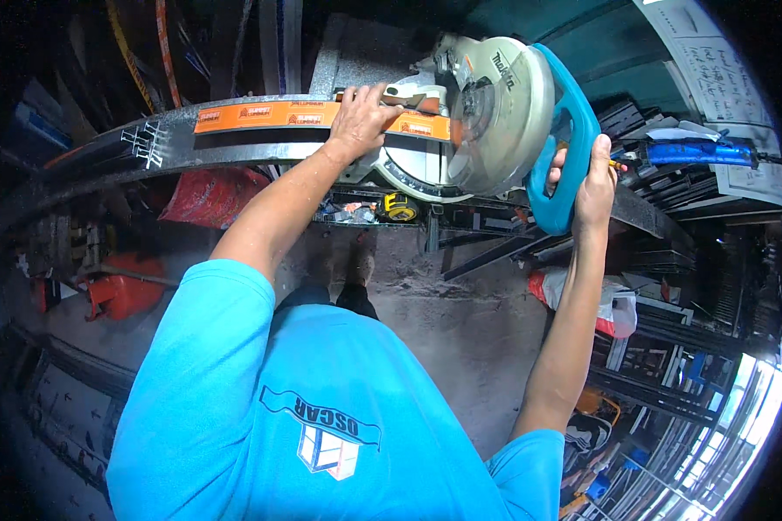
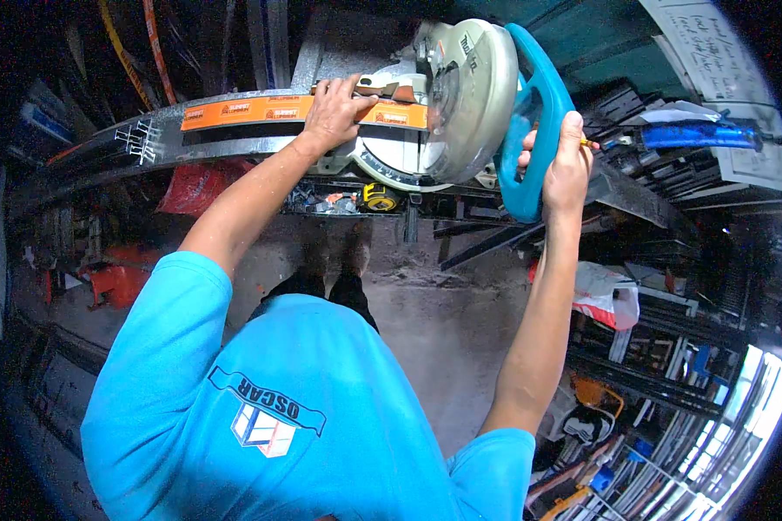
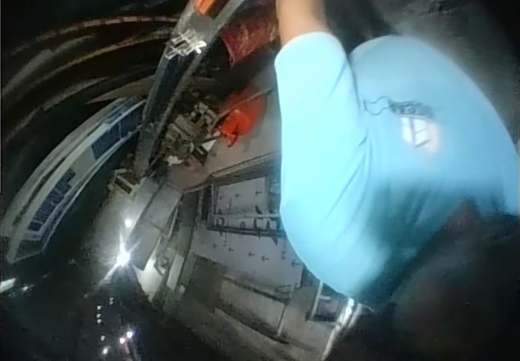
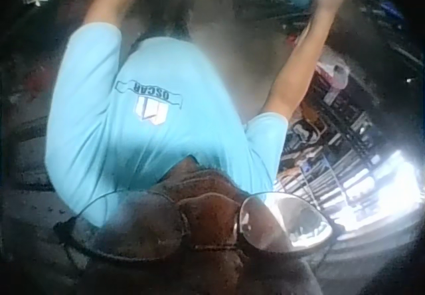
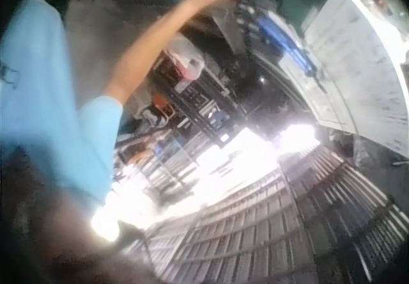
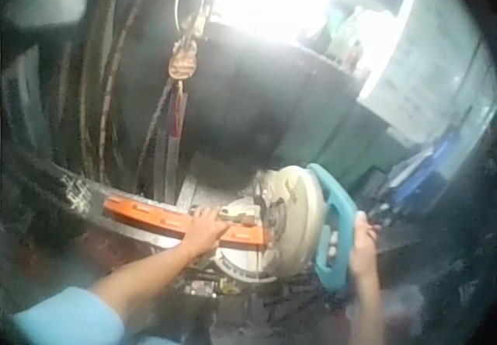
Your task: The person uses a miter saw to cut a long metal profile into smaller sections. They repeatedly measure the profile with a tape measure, mark it with a pencil, and operate the saw to make precise cuts. The cut pieces are set aside on the workbench.
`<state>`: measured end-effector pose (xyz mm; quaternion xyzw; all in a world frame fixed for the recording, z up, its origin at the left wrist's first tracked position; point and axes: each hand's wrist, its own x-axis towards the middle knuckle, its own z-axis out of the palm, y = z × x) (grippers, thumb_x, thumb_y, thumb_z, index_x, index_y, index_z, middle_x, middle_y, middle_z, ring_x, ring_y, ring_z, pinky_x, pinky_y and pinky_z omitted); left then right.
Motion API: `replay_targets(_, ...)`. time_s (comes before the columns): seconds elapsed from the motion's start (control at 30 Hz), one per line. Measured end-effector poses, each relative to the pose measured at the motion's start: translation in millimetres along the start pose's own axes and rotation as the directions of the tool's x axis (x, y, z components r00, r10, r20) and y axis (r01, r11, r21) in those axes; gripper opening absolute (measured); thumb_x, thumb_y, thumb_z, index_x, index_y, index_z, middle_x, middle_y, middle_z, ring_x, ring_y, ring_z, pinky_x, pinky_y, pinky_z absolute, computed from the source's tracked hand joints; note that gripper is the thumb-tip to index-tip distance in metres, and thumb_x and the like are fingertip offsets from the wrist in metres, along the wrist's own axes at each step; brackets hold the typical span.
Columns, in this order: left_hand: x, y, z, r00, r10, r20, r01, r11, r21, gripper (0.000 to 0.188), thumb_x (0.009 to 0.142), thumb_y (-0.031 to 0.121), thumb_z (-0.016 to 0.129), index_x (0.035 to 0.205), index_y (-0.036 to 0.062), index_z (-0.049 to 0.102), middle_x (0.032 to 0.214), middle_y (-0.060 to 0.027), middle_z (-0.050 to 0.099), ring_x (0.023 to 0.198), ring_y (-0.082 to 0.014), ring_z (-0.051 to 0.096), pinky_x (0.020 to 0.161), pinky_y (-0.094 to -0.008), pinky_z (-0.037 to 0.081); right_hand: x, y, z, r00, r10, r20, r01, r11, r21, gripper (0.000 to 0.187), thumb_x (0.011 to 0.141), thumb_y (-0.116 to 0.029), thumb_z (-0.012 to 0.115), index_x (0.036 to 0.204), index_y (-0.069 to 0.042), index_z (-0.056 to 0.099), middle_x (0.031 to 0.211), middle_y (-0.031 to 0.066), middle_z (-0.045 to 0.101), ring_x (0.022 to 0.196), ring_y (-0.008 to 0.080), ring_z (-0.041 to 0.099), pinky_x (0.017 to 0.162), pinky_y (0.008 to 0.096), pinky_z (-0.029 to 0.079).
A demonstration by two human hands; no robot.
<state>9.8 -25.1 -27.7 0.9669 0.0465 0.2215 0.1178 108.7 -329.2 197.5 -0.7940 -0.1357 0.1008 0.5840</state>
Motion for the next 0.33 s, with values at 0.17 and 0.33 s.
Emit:
replay_targets(0.17, -0.2, -2.4, 3.7, 0.999, 0.011, -0.036, -0.011, 1.0, 0.01, 0.056, 0.07, 0.018, 0.082, 0.125, 0.0262, 0.073, 0.141, -0.0165, 0.054, 0.123, -0.0321, 0.053, 0.107, -0.0484, 0.035, 0.1, 0.3, 0.4, 1.0, 0.015, 0.0, -0.015, 1.0, -0.005, 0.067, 0.106, -0.062, 0.039, 0.088, -0.002, 0.065, 0.073, 0.007, 0.066, 0.057, 0.015, 0.064, 0.053, 0.0309, 0.053)
replay_targets(0.33, 0.8, -2.6, 6.0, 1.0, 0.007, -0.016, -0.007, 1.0, 0.017, 0.055, 0.071, 0.02, 0.083, 0.125, 0.0261, 0.073, 0.143, -0.0168, 0.053, 0.125, -0.0321, 0.052, 0.108, -0.0486, 0.035, 2.0, 7.5, -3.9, 1.0, 0.016, 0.018, -0.016, 1.0, 0.006, 0.069, 0.105, -0.064, 0.04, 0.087, -0.002, 0.065, 0.072, 0.0075, 0.066, 0.056, 0.0154, 0.064, 0.053, 0.0316, 0.054)
